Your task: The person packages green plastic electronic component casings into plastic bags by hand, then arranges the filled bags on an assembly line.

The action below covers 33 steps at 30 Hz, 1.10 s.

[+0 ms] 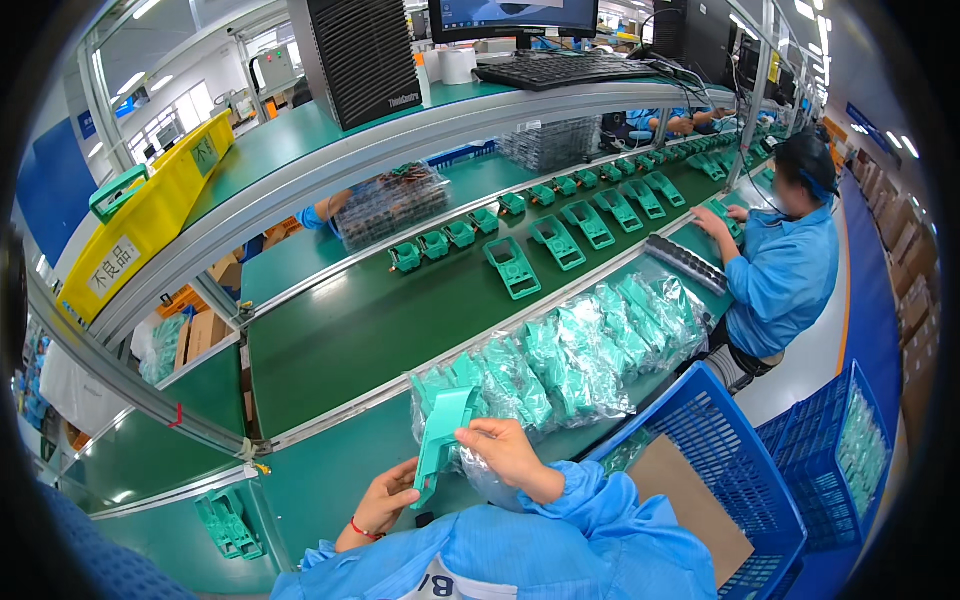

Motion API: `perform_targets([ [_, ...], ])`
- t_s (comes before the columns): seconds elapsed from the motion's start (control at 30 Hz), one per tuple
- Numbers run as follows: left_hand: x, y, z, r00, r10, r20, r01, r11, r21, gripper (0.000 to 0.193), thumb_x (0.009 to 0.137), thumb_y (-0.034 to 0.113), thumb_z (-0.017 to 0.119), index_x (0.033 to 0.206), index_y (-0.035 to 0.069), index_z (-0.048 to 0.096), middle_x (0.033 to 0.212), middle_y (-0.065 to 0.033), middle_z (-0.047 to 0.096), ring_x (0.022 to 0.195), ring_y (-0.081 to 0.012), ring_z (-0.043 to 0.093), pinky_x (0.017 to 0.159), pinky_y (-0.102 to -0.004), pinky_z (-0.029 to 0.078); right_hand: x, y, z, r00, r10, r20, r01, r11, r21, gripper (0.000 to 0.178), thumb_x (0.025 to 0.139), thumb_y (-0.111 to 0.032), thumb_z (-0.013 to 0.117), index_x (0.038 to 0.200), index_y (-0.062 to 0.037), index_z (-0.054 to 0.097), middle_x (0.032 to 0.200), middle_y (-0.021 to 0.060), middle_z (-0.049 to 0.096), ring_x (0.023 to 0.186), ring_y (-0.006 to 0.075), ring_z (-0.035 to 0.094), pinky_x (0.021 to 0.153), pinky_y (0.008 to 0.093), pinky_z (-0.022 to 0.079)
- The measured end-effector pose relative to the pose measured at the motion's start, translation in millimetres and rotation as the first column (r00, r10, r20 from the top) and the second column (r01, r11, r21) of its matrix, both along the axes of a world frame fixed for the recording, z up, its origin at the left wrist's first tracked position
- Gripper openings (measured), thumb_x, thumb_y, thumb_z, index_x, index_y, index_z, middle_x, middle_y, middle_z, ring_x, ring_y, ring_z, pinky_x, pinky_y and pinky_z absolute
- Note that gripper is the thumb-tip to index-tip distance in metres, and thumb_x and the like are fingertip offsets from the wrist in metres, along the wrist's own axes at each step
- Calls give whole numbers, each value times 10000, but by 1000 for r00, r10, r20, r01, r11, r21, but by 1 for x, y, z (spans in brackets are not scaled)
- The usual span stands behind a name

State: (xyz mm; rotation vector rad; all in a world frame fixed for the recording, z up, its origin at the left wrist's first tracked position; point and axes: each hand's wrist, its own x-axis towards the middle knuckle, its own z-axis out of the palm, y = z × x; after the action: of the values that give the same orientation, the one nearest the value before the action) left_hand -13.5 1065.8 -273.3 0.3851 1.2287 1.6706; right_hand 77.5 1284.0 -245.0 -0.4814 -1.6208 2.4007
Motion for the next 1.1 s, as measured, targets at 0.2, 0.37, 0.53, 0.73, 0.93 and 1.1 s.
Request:
perform_targets([
  [0.2, -5, 2, -2, 997, -30, 75, 31, 999, -14, 652, 766, 38, 667, 1330, -64, 356, 1245, -139, 497, 1138, -197, 461, 968, -332, 369, -8, 0, -1, 1000, -10, -23, 10, 1000, 6, 150, 868, -123, 618, 876, 20, 661, 630, -48, 529, 525, 1, 393, 437, 182, 278],
  [0.37, -9, 0, -11, 970, 43, -241, -58, 997, -58, 787, 688, 84, 748, 1349, -30, 337, 1243, -132, 455, 1120, -217, 455, 954, -340, 381, -6, 1, 13, 988, 146, 47, -149, 986, 81, 170, 849, -141, 641, 931, 5, 662, 671, -25, 569, 569, 13, 448, 478, 183, 331],
  [0.53, -21, 19, -1, 294, 55, -954, -475, 875, -96, 854, 571, 106, 790, 1305, -6, 369, 1226, -178, 408, 1124, -326, 419, 957, -415, 367, -10, 0, -1, 968, 224, -112, -195, 955, 225, 264, 808, -115, 668, 1049, -10, 638, 896, 29, 628, 776, 79, 563, 669, 225, 444],
  [0.73, -33, 30, -4, -17, 93, -996, -587, 805, 85, 805, 543, 81, 760, 1257, -4, 398, 1215, -189, 408, 1128, -369, 389, 951, -446, 354, -9, 11, -7, 961, 239, -140, -195, 943, 270, 384, 771, -78, 681, 1140, -12, 596, 1021, 50, 602, 909, 93, 551, 780, 243, 443],
  [0.93, -54, 51, -3, -7, 57, -998, -535, 843, 52, 833, 518, 142, 782, 1247, -8, 408, 1168, -190, 428, 1086, -373, 412, 938, -448, 361, 9, 49, 14, 984, 28, -174, 36, 933, 358, 478, 741, -75, 710, 1195, -43, 562, 923, 2, 576, 818, 56, 522, 702, 209, 423],
  [1.1, -141, 95, -27, 189, -21, -982, -584, 801, -130, 821, 497, 324, 809, 1157, -35, 478, 1077, -215, 497, 1010, -369, 482, 882, -432, 408, 57, 149, 32, 996, -61, 60, 35, 928, 372, 343, 700, -81, 720, 1026, -62, 617, 847, -16, 560, 699, 36, 478, 633, 195, 382],
])
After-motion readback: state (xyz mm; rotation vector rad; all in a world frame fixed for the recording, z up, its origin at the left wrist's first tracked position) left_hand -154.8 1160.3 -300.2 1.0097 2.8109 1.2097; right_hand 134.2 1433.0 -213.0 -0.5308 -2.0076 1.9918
